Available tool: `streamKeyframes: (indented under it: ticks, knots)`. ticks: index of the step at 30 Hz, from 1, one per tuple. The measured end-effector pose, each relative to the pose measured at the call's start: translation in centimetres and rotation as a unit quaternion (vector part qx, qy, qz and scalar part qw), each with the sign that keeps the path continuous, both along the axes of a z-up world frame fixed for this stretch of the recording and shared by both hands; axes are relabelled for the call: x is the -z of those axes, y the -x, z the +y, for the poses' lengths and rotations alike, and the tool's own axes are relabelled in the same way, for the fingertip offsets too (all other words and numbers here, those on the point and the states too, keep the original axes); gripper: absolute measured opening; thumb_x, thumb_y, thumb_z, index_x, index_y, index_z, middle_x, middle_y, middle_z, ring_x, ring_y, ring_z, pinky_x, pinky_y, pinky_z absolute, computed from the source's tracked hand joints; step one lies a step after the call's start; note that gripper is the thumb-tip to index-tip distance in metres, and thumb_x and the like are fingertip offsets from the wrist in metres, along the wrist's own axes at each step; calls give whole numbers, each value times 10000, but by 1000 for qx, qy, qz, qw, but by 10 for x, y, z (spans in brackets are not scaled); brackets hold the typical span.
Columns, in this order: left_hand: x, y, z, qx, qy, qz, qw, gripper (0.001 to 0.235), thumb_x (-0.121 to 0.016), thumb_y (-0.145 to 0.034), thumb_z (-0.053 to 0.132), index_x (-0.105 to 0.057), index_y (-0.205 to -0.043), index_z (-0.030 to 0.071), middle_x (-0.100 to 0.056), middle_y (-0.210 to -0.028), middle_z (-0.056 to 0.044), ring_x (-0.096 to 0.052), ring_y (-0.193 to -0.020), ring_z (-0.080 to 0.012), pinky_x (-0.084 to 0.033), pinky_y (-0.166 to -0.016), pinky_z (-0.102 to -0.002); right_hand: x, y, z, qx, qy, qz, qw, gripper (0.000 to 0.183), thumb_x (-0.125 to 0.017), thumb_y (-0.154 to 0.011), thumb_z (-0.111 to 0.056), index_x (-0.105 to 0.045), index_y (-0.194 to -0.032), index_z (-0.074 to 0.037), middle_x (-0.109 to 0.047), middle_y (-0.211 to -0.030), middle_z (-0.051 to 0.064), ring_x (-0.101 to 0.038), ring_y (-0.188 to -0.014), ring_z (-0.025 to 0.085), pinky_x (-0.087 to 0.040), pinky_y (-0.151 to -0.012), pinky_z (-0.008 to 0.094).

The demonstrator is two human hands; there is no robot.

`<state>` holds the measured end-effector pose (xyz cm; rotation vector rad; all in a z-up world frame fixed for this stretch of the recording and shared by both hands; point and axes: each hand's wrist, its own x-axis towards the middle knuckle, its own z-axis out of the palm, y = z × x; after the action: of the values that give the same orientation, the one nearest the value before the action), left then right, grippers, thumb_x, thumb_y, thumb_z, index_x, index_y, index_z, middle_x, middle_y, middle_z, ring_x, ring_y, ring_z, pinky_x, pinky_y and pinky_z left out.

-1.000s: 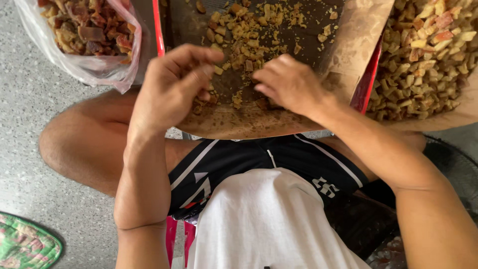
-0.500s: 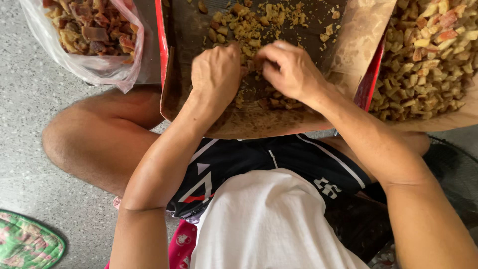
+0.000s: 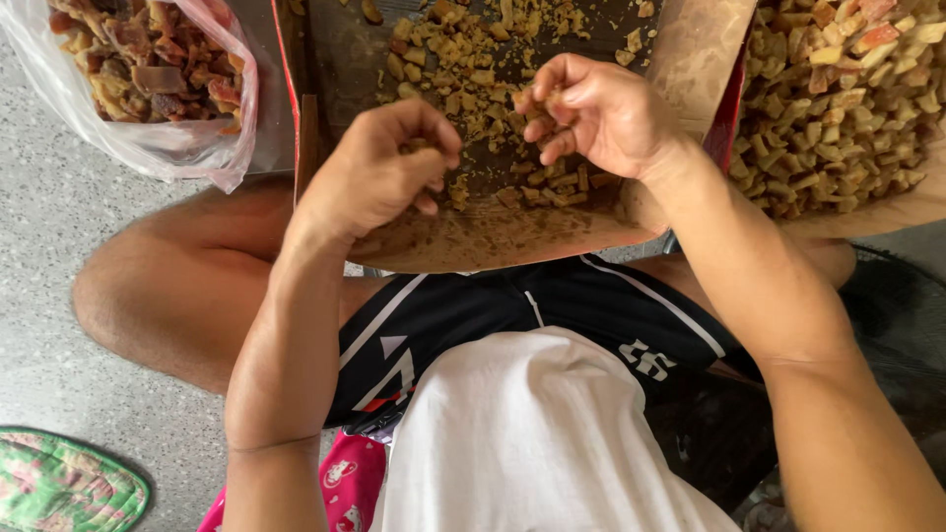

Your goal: The person sits on the floor and sorts small, diced food pieces from a cardboard tray into a plastic bag using their hands. They pick up handfuls of the food, separate them, and transfer them into the bag while sitting cross-legged.

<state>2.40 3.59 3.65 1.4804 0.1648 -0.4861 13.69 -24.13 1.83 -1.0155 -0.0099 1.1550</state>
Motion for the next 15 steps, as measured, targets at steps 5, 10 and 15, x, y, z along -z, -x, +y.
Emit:
streamKeyframes:
  ticks: [5,10,15]
  knots:
    - [22,13,-37,199,-412,-130,880,378,-834,-847,415,-748,-752,60,-738,-723,-134,-711,-672,-277,-574,-662,-394,-8,16,-11,-132,161,-296,932,132,-687,-987,-189,-701,-1041,-70,-720,-1023,100,-710,-883,190,-622,-723,354]
    - [45,17,-64,217,-566,-89,790,115,-741,-850,148,-741,-744,102,-742,-721,-111,-756,-685,-255,-609,-564,-364,25,63,6,-346,303,-682,569,131,-730,-955,-218,-731,-989,-92,-682,-883,89,-690,-753,235,-603,-621,380]
    - [40,21,-46,195,-524,-97,824,194,-784,-840,226,-744,-740,64,-726,-676,-135,-739,-649,-272,-598,-583,-386,42,58,14,-419,312,-590,616,130,-647,-1008,-159,-673,-1049,-39,-665,-824,101,-669,-639,181,-579,-505,303]
